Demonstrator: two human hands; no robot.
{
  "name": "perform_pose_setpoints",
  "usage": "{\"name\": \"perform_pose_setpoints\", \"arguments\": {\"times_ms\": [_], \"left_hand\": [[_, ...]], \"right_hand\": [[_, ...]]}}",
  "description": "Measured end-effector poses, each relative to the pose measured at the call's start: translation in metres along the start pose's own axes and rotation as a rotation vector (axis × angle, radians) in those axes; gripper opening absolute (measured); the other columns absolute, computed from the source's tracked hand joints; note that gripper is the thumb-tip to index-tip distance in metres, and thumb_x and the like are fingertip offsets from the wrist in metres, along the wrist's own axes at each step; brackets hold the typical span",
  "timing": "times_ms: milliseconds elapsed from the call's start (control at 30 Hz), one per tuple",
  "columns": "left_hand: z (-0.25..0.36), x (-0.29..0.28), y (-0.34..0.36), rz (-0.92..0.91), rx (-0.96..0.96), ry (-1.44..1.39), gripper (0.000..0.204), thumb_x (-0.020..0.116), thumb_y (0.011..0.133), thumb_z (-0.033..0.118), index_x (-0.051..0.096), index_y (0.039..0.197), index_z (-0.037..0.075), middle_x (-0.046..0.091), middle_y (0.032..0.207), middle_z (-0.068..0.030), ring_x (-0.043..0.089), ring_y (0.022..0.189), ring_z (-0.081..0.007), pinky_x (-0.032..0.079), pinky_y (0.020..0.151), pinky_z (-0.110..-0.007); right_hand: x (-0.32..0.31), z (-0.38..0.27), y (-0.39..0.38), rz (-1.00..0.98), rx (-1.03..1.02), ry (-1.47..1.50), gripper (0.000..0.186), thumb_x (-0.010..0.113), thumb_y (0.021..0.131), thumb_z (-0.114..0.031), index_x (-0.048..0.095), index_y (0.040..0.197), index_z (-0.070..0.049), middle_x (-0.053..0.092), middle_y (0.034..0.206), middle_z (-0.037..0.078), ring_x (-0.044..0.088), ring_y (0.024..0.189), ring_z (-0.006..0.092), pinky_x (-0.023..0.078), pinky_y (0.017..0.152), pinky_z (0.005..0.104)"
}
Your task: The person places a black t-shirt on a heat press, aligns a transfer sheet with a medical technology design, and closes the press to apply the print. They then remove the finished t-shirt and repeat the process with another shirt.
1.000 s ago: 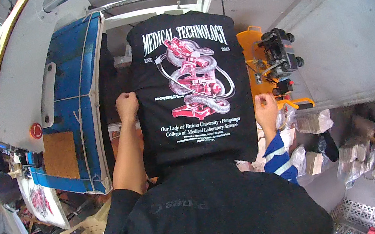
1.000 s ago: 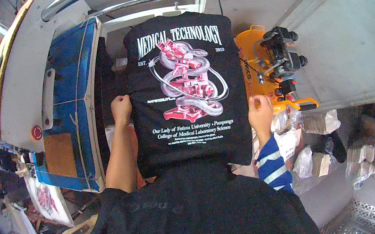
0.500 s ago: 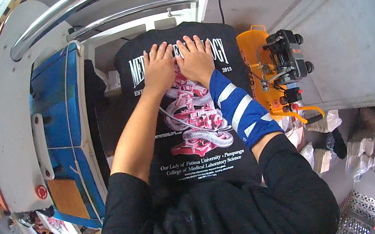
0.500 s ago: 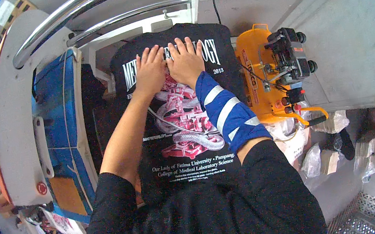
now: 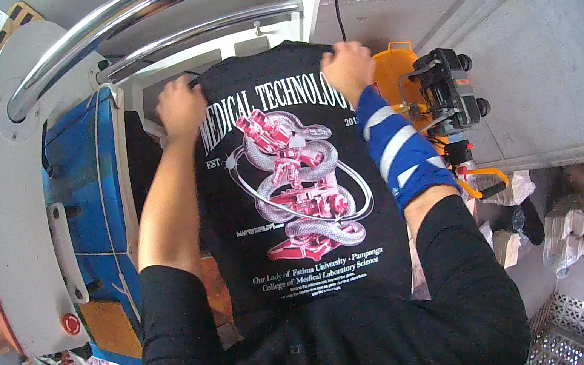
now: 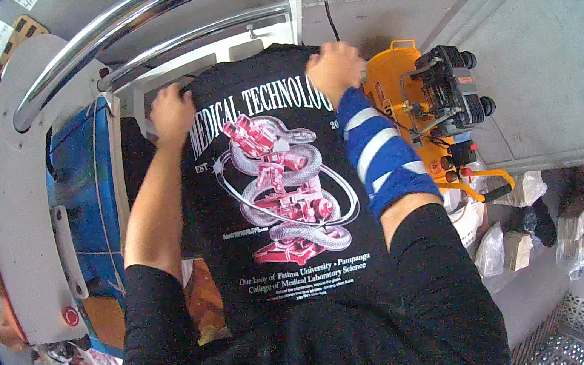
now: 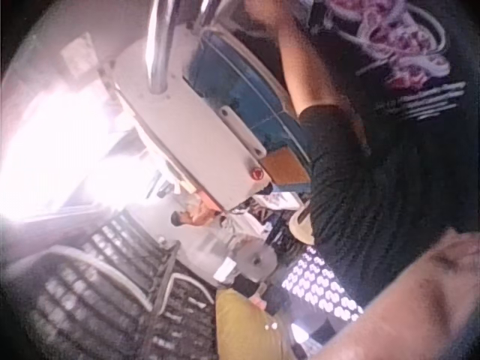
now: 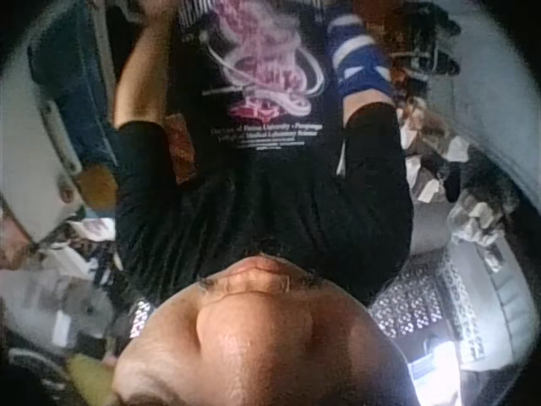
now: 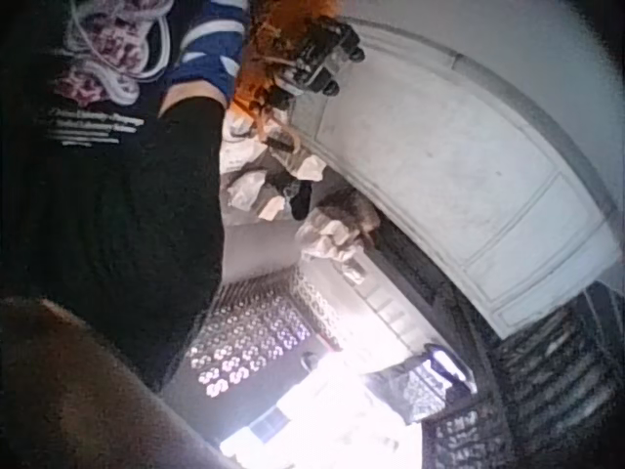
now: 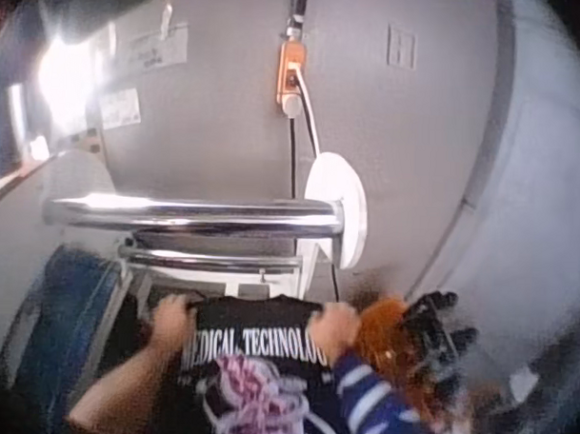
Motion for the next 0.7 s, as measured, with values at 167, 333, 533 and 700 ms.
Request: {"name": "perform_pose_setpoints", "arguments": {"times_ms": [167, 333, 533, 700], "left_hand": [[-0.061, 0.056, 0.044, -0.211, -0.327, -0.457, 0.039, 0.079, 0.084, 0.032, 0.077, 0.112, 0.004, 0.075, 0.11, -0.0214, 0.071, 0.106, -0.0379, 0.054, 0.096, -0.044], [-0.032, 0.018, 0.02, 0.035, -0.271, -0.267, 0.035, 0.08, 0.084, 0.031, 0.078, 0.109, 0.005, 0.075, 0.107, -0.0204, 0.071, 0.106, -0.0384, 0.054, 0.094, -0.044], [-0.051, 0.036, 0.024, 0.037, -0.34, -0.438, 0.034, 0.078, 0.087, 0.031, 0.078, 0.109, 0.005, 0.075, 0.106, -0.0213, 0.071, 0.103, -0.0388, 0.054, 0.094, -0.043], [-0.043, 0.035, 0.023, 0.131, -0.193, -0.276, 0.033, 0.079, 0.085, 0.03, 0.078, 0.109, 0.007, 0.073, 0.11, -0.0182, 0.068, 0.107, -0.0373, 0.052, 0.094, -0.046]], "right_hand": [[0.042, 0.085, 0.049, -0.163, 0.374, 0.56, 0.046, 0.078, 0.086, -0.035, 0.073, 0.124, -0.009, 0.075, 0.117, 0.014, 0.07, 0.108, 0.029, 0.053, 0.093, 0.0368], [0.026, 0.068, 0.044, -0.108, 0.207, 0.449, 0.029, 0.078, 0.087, -0.035, 0.079, 0.109, -0.016, 0.077, 0.105, 0.011, 0.072, 0.101, 0.0298, 0.054, 0.091, 0.0396], [0.025, 0.071, 0.051, -0.067, 0.126, 0.441, 0.02, 0.074, 0.09, -0.034, 0.079, 0.1, -0.018, 0.076, 0.102, 0.01, 0.071, 0.098, 0.0311, 0.052, 0.088, 0.0463], [0.016, 0.061, 0.043, 0.086, 0.11, 0.161, 0.022, 0.065, 0.094, -0.032, 0.075, 0.106, -0.016, 0.072, 0.105, 0.013, 0.066, 0.107, 0.0329, 0.047, 0.091, 0.0547]]}}
Point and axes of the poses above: each hand's wrist, its own y-axis towards the middle knuckle, its own x-axis out of the palm, z = x × y, the point moved 1 cm from there along y, towards the middle knuckle
